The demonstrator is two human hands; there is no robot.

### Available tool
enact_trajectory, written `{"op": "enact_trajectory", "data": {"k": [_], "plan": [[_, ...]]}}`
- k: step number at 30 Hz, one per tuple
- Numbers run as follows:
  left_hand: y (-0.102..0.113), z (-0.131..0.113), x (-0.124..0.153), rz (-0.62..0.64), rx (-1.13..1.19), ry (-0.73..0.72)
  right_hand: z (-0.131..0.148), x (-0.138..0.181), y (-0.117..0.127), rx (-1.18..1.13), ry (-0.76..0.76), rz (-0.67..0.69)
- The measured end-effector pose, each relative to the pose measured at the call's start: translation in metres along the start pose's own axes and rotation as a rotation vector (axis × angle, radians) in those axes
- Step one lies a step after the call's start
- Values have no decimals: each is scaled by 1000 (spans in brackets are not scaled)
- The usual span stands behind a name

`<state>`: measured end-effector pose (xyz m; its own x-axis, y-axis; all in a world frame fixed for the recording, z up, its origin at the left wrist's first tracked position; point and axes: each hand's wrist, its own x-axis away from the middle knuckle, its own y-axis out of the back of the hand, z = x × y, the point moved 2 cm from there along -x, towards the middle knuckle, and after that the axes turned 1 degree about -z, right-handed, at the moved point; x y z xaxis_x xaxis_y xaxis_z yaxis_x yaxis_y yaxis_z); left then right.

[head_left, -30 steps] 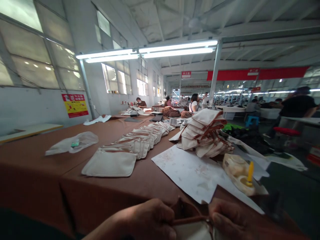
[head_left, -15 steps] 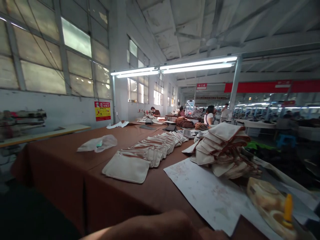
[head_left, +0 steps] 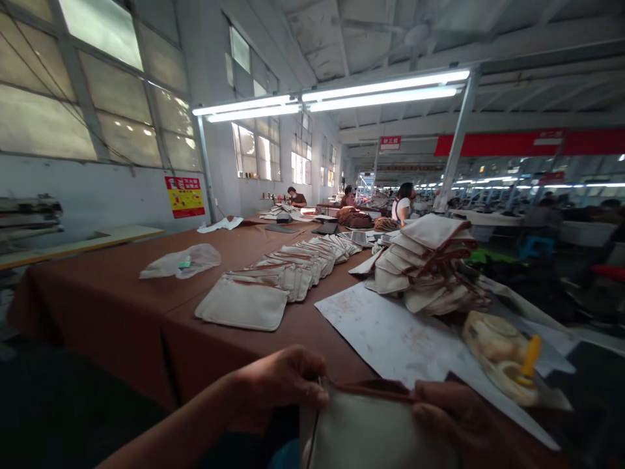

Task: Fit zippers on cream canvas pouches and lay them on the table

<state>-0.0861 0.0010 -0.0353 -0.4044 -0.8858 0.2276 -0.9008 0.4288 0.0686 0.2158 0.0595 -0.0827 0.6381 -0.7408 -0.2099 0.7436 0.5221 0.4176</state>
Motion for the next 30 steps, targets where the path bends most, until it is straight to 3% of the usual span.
{"op": "enact_trajectory", "data": {"k": [4,9,13,16,26,30], "plan": [[-29,-20,-25,45,-28,-10,6,-11,4,224,-25,14],[-68,-24,-47,95,-68,-91,36,-19,-27,-104,44,-29],[-60,-21,-51,94,-85,-46,28,-16,-54,-125,66,-60],[-48,-15,-50,163,-133,21,14,-12,-62,-185,41,-74],[-42,-2,-57,285,132,77,0,-14,-55,-180,-24,-122],[-45,-2,-59,238,126,95,-5,-15,-52,-183,-32,-158]]}}
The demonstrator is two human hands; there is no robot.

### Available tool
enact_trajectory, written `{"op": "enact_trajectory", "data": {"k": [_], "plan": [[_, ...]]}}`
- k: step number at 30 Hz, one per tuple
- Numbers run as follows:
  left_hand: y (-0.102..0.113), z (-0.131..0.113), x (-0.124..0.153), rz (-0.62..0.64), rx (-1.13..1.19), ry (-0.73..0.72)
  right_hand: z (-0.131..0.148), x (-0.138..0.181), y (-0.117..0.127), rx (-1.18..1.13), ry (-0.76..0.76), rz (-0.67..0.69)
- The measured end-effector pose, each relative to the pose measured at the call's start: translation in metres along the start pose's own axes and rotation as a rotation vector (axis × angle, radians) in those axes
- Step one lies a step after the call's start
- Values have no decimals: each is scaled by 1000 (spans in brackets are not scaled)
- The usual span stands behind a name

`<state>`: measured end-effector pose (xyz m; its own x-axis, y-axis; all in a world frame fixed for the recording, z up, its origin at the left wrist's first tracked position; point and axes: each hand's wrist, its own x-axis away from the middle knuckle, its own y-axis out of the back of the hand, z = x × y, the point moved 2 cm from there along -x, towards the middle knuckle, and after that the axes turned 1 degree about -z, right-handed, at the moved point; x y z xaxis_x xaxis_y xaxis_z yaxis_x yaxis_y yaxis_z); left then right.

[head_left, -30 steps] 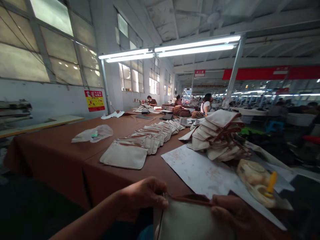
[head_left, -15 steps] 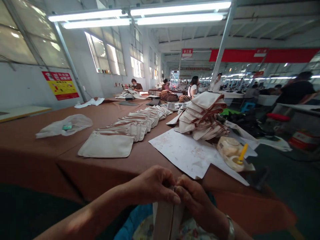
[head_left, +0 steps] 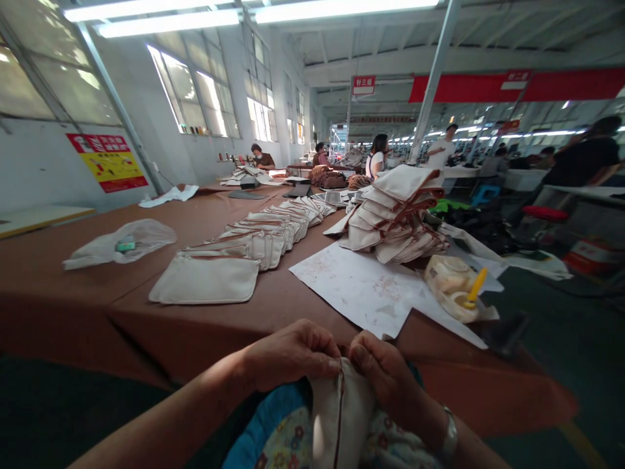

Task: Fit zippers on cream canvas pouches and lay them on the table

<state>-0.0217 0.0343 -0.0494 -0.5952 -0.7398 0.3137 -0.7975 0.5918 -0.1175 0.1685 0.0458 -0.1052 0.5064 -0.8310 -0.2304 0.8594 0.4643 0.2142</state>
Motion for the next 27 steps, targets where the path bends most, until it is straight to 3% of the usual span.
{"op": "enact_trajectory", "data": {"k": [4,9,13,18,27], "plan": [[-4,-4,-1,-50,-66,-6,15,-1,2,82,67,19],[-6,-5,-2,-93,-177,-4,35,-1,1,110,9,85],[-6,-1,-4,-126,-191,-11,33,-2,-1,78,-53,112],[-7,2,-3,-146,-172,-30,30,-3,0,206,-5,94],[-12,-3,-2,-148,-178,-24,34,0,0,74,-56,137]]}}
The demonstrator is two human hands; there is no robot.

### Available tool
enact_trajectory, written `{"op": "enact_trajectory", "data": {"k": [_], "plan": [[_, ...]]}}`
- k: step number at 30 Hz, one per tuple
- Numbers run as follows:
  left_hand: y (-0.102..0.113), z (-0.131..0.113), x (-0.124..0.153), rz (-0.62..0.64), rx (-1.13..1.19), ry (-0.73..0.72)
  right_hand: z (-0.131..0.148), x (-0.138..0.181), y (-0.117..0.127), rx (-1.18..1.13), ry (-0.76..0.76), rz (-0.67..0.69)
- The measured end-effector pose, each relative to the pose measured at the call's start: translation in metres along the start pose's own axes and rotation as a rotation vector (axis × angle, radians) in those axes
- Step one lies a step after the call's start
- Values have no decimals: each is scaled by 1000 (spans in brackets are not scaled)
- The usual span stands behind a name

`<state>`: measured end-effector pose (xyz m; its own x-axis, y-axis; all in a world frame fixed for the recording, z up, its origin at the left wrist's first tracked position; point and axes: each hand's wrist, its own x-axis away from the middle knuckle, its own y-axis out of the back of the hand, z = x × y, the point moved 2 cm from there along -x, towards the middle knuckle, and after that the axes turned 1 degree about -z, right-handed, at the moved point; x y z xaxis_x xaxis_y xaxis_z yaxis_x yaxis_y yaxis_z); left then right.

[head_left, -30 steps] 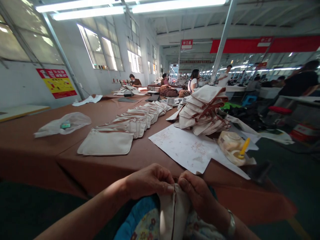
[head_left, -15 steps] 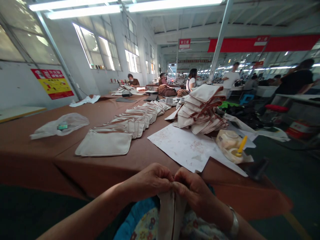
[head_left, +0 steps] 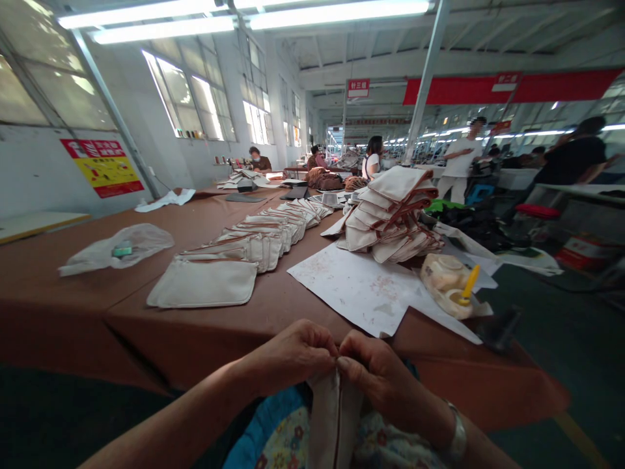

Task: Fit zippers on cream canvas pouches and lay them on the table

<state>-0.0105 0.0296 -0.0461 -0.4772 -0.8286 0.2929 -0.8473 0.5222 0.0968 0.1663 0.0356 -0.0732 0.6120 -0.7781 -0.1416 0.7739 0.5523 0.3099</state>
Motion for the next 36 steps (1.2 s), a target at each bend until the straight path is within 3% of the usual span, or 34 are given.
{"op": "enact_trajectory", "data": {"k": [9,14,23,27,31,36], "plan": [[3,-1,-1,-3,-166,-23,-11,-2,2,-145,-46,-43],[-1,-2,-5,-5,-98,7,-10,-3,1,-289,-90,-16],[-11,-7,0,-132,-243,-42,-16,-3,5,-461,-138,11],[-15,-7,2,-174,-255,-48,-14,2,7,-331,-38,17],[-16,-6,2,-244,-361,-15,-13,6,5,-197,-9,-70],[-14,-8,6,-172,-532,-73,-14,8,0,-89,45,-193]]}}
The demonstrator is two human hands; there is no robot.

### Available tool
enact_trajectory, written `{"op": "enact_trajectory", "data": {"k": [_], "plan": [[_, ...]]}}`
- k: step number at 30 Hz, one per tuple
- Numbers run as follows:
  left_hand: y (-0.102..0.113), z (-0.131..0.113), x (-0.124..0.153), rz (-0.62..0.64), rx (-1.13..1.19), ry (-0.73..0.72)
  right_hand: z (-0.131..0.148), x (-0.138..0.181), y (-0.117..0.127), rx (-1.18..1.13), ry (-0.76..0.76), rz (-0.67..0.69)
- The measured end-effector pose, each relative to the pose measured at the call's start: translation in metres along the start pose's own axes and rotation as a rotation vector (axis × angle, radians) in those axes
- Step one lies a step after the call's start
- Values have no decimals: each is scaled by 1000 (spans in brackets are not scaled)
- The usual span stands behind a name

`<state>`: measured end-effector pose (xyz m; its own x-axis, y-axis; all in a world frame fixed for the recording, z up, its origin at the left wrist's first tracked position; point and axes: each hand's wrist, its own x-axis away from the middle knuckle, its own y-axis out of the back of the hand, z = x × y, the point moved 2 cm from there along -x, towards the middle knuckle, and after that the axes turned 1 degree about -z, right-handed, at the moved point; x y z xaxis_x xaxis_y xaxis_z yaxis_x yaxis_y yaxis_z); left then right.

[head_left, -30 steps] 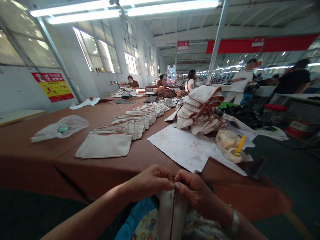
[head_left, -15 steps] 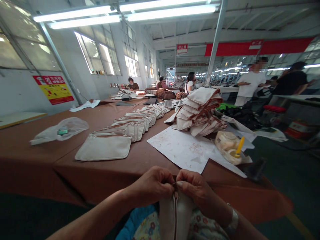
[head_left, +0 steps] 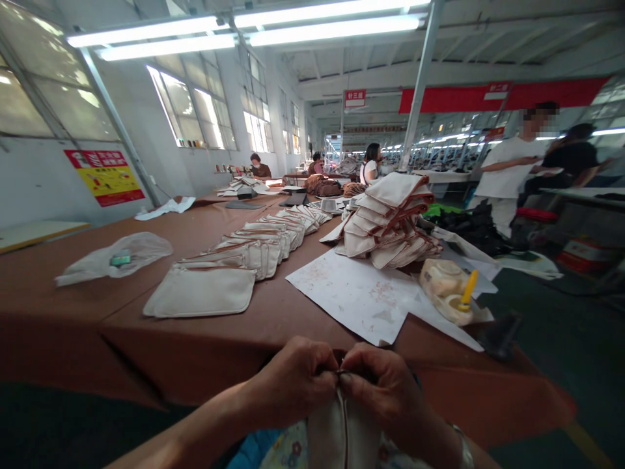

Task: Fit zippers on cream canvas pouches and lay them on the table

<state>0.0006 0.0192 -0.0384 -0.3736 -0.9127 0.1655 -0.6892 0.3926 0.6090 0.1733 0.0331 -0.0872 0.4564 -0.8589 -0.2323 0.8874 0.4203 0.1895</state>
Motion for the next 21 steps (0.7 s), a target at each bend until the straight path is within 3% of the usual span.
{"op": "enact_trajectory", "data": {"k": [7,13,17,21], "plan": [[5,-1,9,10,-26,-138,5,3,0,54,262,-69],[4,3,9,99,360,16,-4,8,-2,233,454,-62],[-2,9,6,145,600,64,-15,8,-2,254,388,-41],[-8,17,4,247,671,123,-22,8,0,241,268,-2]]}}
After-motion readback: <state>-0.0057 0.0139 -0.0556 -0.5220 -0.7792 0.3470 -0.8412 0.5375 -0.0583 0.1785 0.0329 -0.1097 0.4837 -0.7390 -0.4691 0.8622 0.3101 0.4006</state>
